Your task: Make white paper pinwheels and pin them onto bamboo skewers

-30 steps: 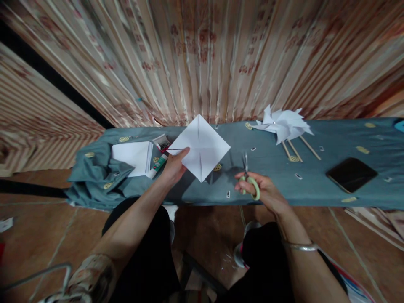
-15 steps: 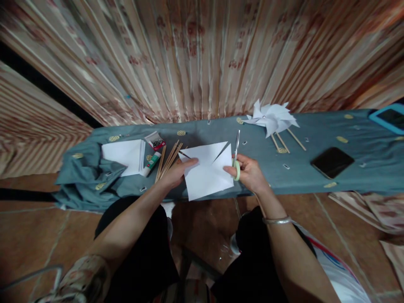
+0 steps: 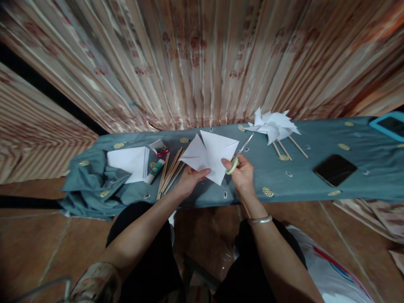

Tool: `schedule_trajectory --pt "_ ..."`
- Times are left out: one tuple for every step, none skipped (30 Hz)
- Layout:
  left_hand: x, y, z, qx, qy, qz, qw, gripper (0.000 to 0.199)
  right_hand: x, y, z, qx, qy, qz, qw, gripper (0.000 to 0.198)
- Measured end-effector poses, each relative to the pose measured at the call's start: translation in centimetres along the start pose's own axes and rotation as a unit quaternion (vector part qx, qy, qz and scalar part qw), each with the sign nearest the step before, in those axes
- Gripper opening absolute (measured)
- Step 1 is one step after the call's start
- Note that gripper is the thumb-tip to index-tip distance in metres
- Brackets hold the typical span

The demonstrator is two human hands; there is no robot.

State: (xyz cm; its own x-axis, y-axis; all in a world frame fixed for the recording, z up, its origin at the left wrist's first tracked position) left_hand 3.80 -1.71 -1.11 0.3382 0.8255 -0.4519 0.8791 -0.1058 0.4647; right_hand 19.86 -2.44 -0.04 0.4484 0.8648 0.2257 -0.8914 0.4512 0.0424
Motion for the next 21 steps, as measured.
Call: schedule_trajectory --pt "0.2 -0.1 0.0 0.000 0.020 -0.028 0.999 0.051 -0.1 0.3 0.0 0.001 0.007 0.009 1.000 0.045" --pt "0.3 -0.2 0.0 0.002 0.041 -0.053 0.998 0.049 -0.2 0.4 0.0 0.003 0.015 0.023 1.000 0.046" --pt "0.5 -0.3 -0.1 0.007 0.061 -0.073 0.995 0.046 -0.4 0.6 0.0 0.004 0.023 0.041 0.999 0.047" --pt "0.6 -0.5 -0.4 0.013 0.080 -0.088 0.993 0.044 -0.5 0.7 0.0 0.002 0.031 0.062 0.998 0.048" --pt "0.7 -0.7 -0.7 0.021 0.095 -0.101 0.990 0.042 -0.7 0.7 0.0 -0.002 0.038 0.085 0.996 0.049" --pt "0.8 -0.9 -1.1 0.030 0.107 -0.113 0.987 0.040 -1.0 0.6 0.1 -0.008 0.045 0.107 0.993 0.051" --pt "0.9 -1.2 -1.6 0.039 0.115 -0.129 0.984 0.037 -1.2 0.5 0.1 -0.013 0.053 0.130 0.990 0.052" --pt "0.9 -1.4 -2.2 0.046 0.121 -0.149 0.980 0.035 -1.5 0.4 0.2 -0.018 0.062 0.156 0.986 0.054" --pt "0.9 -1.6 -2.7 0.053 0.121 -0.170 0.976 0.032 -1.9 0.2 0.3 -0.021 0.071 0.186 0.980 0.055" --pt "0.8 -1.8 -3.3 0.056 0.122 -0.194 0.972 0.031 -2.3 0.1 0.4 -0.022 0.079 0.221 0.972 0.056" --pt "0.7 -2.0 -3.8 0.058 0.124 -0.213 0.967 0.030 -2.7 0.0 0.4 -0.021 0.086 0.257 0.962 0.057" --pt "0.5 -2.1 -4.3 0.065 0.126 -0.218 0.965 0.030 -3.2 -0.1 0.4 -0.020 0.093 0.294 0.951 0.057" --pt "0.3 -2.2 -4.7 0.073 0.129 -0.221 0.964 0.030 -3.7 -0.1 0.5 -0.019 0.098 0.327 0.940 0.056" --pt "0.1 -2.3 -5.0 0.084 0.131 -0.217 0.964 0.029 -4.2 -0.2 0.5 -0.021 0.102 0.356 0.929 0.055" --pt "-0.2 -2.3 -5.2 0.093 0.131 -0.212 0.964 0.028 -4.6 -0.2 0.5 -0.024 0.104 0.380 0.919 0.053" --pt "-0.3 -2.4 -5.3 0.098 0.131 -0.210 0.964 0.027 -5.0 -0.2 0.4 -0.028 0.104 0.399 0.911 0.052" --pt "-0.4 -2.4 -5.4 0.098 0.130 -0.209 0.964 0.026 -5.4 -0.2 0.4 -0.034 0.103 0.415 0.904 0.050" --pt "-0.4 -2.4 -5.4 0.094 0.130 -0.209 0.965 0.024 -5.6 -0.2 0.4 -0.039 0.101 0.426 0.898 0.049" --pt "-0.3 -2.4 -5.3 0.087 0.131 -0.209 0.965 0.023 -5.7 -0.3 0.4 -0.043 0.098 0.433 0.895 0.048" --pt "-0.1 -2.4 -5.2 0.080 0.135 -0.209 0.965 0.023 -5.8 -0.3 0.3 -0.045 0.097 0.437 0.893 0.047" --pt "0.2 -2.4 -5.0 0.073 0.141 -0.207 0.965 0.024 -5.9 -0.3 0.3 -0.047 0.097 0.438 0.892 0.047"
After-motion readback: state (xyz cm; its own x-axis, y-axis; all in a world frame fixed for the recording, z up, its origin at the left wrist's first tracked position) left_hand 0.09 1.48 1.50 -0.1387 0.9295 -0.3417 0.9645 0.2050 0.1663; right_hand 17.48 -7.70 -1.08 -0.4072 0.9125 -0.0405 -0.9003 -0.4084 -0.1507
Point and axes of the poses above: each hand's wrist, its own x-axis towards the middle knuckle, its own y-axis out of the palm, z = x × y, the point moved 1 cm from there along x, towards the middle knuckle, and after that the axes turned 14 degrees about -y, right-handed, at the moved point
